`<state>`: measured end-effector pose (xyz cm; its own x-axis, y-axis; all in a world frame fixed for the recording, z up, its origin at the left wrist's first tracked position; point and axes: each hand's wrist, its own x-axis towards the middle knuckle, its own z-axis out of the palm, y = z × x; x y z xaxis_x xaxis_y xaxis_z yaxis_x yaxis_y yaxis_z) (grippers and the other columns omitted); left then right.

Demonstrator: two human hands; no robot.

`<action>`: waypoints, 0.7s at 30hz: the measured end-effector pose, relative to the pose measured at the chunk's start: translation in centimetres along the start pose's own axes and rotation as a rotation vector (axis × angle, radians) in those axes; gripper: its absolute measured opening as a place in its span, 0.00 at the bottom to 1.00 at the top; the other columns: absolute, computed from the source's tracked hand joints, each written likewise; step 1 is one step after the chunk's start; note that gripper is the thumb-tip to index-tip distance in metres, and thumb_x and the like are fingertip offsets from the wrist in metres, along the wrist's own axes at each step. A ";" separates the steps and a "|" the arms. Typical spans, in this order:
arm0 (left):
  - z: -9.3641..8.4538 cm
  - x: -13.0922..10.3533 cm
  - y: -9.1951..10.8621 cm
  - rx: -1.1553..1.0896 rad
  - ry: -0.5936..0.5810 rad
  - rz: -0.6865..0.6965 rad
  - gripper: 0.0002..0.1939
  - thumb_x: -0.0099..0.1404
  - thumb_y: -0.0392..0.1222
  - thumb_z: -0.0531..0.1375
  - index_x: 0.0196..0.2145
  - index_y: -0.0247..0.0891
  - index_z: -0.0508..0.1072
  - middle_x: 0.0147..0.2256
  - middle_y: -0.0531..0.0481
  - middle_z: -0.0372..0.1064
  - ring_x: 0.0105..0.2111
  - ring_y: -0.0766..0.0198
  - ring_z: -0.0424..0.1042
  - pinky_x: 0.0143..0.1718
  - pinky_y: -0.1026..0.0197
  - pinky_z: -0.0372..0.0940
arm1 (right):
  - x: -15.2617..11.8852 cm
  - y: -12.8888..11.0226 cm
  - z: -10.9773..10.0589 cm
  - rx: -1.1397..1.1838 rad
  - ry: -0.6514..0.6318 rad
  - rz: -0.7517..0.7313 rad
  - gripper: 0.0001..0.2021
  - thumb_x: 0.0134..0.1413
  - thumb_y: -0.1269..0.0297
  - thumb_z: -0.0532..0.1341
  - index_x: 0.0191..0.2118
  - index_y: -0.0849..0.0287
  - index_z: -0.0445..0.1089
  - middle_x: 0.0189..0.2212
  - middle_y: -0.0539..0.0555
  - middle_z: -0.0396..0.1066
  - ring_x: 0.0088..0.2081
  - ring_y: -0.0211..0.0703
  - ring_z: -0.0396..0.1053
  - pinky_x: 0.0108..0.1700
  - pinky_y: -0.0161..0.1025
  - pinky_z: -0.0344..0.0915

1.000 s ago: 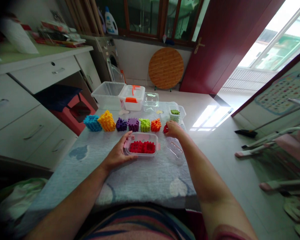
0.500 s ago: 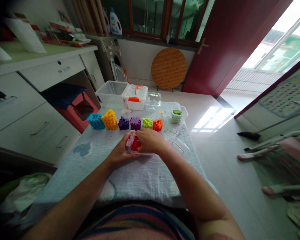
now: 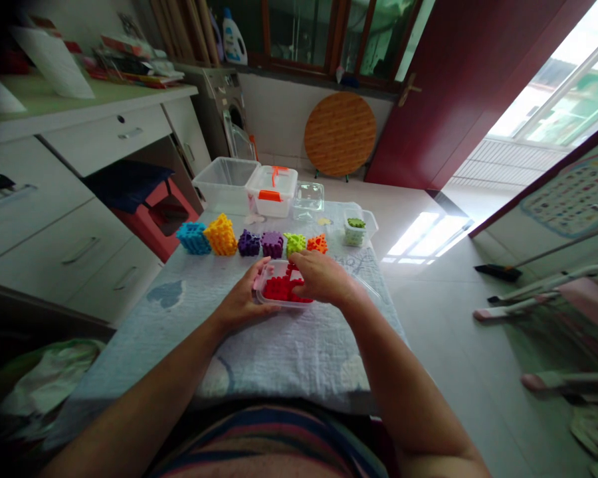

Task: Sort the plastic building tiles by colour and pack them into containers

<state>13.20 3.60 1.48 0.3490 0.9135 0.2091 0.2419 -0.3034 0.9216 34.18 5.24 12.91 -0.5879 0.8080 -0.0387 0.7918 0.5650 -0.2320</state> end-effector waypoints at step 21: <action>0.2 -0.2 -0.2 -0.030 0.000 -0.016 0.55 0.48 0.49 0.73 0.66 0.42 0.48 0.63 0.35 0.54 0.63 0.45 0.57 0.62 0.42 0.55 | -0.7 1.1 1.4 -0.026 -0.079 -0.049 0.16 0.49 0.65 0.65 0.45 0.63 0.70 0.42 0.61 0.74 0.43 0.51 0.69 0.45 0.45 0.64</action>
<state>13.23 3.48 1.17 0.3454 0.9181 0.1943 0.2202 -0.2805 0.9342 35.19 5.07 11.31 -0.6363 0.7644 -0.1042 0.7653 0.6083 -0.2104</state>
